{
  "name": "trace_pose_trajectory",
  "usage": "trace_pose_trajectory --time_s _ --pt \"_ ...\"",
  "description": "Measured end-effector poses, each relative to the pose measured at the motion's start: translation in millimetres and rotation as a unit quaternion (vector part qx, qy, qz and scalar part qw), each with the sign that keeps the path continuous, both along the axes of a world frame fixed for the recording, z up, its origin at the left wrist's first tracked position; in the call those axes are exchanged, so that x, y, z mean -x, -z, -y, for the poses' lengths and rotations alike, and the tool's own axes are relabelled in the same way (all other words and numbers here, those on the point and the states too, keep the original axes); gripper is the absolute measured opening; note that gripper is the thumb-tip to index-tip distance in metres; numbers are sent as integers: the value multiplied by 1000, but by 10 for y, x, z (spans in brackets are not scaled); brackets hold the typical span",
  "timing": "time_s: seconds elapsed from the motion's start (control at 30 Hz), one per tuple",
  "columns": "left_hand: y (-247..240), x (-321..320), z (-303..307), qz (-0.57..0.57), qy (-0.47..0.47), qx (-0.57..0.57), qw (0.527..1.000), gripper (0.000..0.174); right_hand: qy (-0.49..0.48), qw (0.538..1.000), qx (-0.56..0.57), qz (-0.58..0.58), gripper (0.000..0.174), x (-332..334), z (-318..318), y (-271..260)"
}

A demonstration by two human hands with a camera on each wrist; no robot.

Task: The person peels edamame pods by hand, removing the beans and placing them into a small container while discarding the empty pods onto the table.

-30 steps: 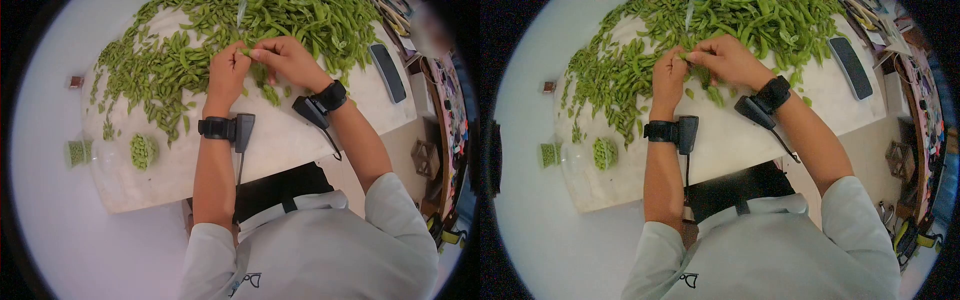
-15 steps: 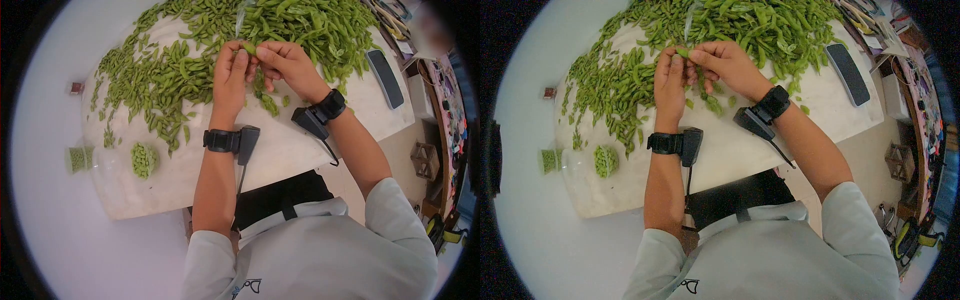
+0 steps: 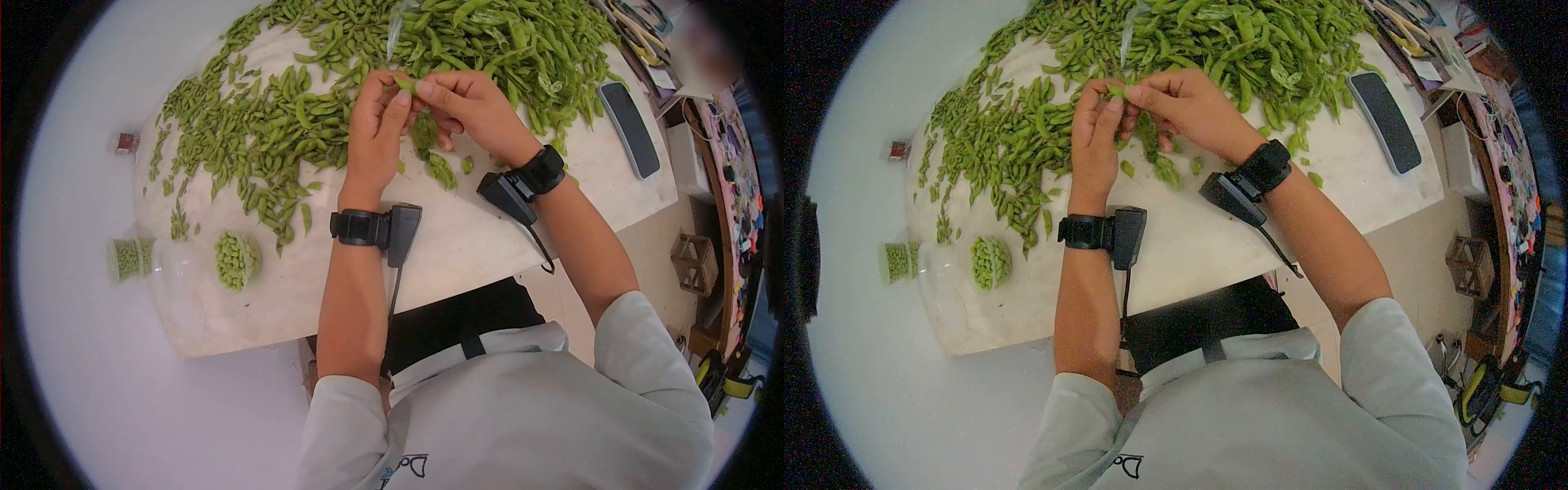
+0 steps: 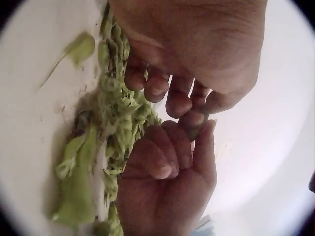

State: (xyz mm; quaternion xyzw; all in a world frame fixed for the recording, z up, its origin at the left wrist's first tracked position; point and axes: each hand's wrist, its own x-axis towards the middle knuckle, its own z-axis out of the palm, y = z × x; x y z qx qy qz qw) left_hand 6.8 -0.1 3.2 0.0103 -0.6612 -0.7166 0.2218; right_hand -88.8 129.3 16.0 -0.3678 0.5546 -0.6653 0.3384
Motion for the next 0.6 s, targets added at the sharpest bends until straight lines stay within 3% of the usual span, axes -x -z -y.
trace_pose_trajectory --time_s 0.4,0.5,0.6 --pt "-22 -20 -36 14 -46 70 996 18 -16 999 -14 -37 34 -31 -6 -80" --pt "19 -35 50 27 -6 99 995 18 -34 998 -33 -35 35 -24 -2 -58" --pt "-11 -60 69 33 -34 148 988 17 -25 995 -75 -67 35 -19 3 -28"
